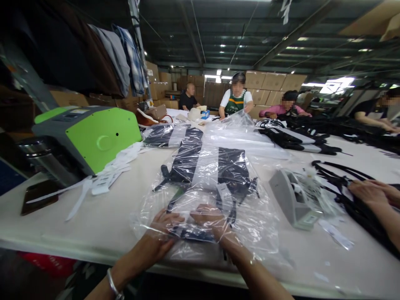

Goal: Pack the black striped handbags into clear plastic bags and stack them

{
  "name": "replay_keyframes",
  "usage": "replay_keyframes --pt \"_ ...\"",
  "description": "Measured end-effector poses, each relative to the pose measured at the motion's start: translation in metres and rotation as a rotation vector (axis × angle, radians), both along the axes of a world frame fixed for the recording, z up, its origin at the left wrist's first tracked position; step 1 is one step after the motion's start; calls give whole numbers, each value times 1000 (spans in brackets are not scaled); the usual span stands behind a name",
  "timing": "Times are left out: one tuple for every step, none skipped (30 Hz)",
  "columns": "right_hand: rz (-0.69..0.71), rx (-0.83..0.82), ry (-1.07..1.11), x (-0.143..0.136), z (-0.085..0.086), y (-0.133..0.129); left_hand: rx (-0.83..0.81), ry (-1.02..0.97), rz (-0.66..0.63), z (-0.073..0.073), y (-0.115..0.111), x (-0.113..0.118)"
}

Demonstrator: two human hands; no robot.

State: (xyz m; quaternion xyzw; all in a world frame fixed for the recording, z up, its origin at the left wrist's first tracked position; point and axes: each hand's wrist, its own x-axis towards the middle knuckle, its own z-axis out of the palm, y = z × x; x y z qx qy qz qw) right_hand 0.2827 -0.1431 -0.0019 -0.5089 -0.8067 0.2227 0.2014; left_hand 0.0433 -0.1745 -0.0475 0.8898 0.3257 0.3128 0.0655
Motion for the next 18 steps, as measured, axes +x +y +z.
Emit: replay_keyframes --pt "16 -15 10 1 3 -2 -12 5 -13 1 1 -1" --pt "47 -29 24 0 7 -4 -27 9 -27 2 2 -1" --pt "72 -33 52 -1 11 -5 -42 9 -42 4 3 0" --pt "105 -40 90 -2 15 -5 -55 7 -56 6 4 3" --pt "136 -51 133 -3 18 -6 -64 1 -68 9 5 6" --pt "156 -67 174 -4 21 -6 -69 -12 -72 11 5 10" --pt "167 -88 213 -3 23 -7 -71 -29 -71 13 5 14" --pt "180 -109 243 -1 24 -8 -71 -44 -74 14 6 18" --pt "191 -125 262 1 24 -9 -72 -55 -78 14 6 22" --pt "201 -136 273 4 24 -10 -70 -66 -75 13 6 26" --pt "208 -139 283 8 22 -11 -63 -82 -64 10 7 29" --pt "220 -142 293 11 19 -12 -56 -96 -45 6 8 31" --pt "228 -145 302 14 15 -13 -54 -108 -23 2 9 33" --pt "232 -149 313 16 10 -14 -55 -117 -2 -3 10 35" --pt "229 -155 325 17 4 -14 -58 -120 10 -7 11 36" --pt "226 -165 329 17 -2 -14 -63 -116 9 -11 11 36" --pt "221 -173 317 16 -7 -13 -76 -108 5 -13 11 36" --pt "218 -175 290 15 -12 -13 -92 -98 3 -14 11 36"
